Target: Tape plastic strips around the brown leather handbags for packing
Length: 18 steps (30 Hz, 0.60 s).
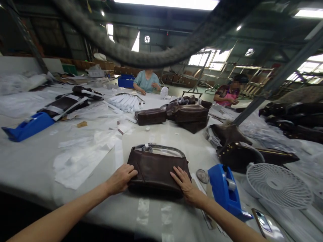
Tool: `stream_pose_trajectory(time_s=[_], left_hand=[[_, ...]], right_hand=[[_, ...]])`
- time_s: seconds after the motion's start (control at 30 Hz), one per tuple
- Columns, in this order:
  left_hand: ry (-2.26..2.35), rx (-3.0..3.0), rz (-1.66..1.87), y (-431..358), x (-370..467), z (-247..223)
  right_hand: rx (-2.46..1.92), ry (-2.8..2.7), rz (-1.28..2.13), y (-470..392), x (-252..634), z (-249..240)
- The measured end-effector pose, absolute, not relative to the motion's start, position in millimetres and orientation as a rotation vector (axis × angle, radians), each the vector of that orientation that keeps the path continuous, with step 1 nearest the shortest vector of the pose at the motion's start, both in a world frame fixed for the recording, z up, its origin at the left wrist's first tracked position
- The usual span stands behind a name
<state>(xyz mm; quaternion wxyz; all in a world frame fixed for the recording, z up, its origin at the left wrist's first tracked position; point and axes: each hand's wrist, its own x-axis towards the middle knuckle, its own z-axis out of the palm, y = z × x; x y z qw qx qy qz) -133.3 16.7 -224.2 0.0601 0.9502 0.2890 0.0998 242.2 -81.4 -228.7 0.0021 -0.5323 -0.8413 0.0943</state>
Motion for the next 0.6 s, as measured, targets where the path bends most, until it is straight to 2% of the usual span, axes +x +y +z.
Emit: stream_pose_trajectory(time_s=[0.17,0.3,0.47,0.6], left_hand=[[0.881,2.921,0.198,11.1,-124.9,-261.2],[0.890,2.959,0.165,8.7,-123.7,-261.7],[0.749,3.025,0.084,13.8,-123.9,-234.7],[0.705,3.037,0.002,8.2,-119.4,-231.8]], right_hand=[[-1.610,-2.653,0.054,-88.0,241.4,-250.8],[-1.610,-2.632,-0.039,-90.4,240.5,-257.7],[-1.633,-2.679,0.136,-94.2,240.5,-237.4],[-1.642,-2.682,0.283,-104.8,238.1,-229.1]])
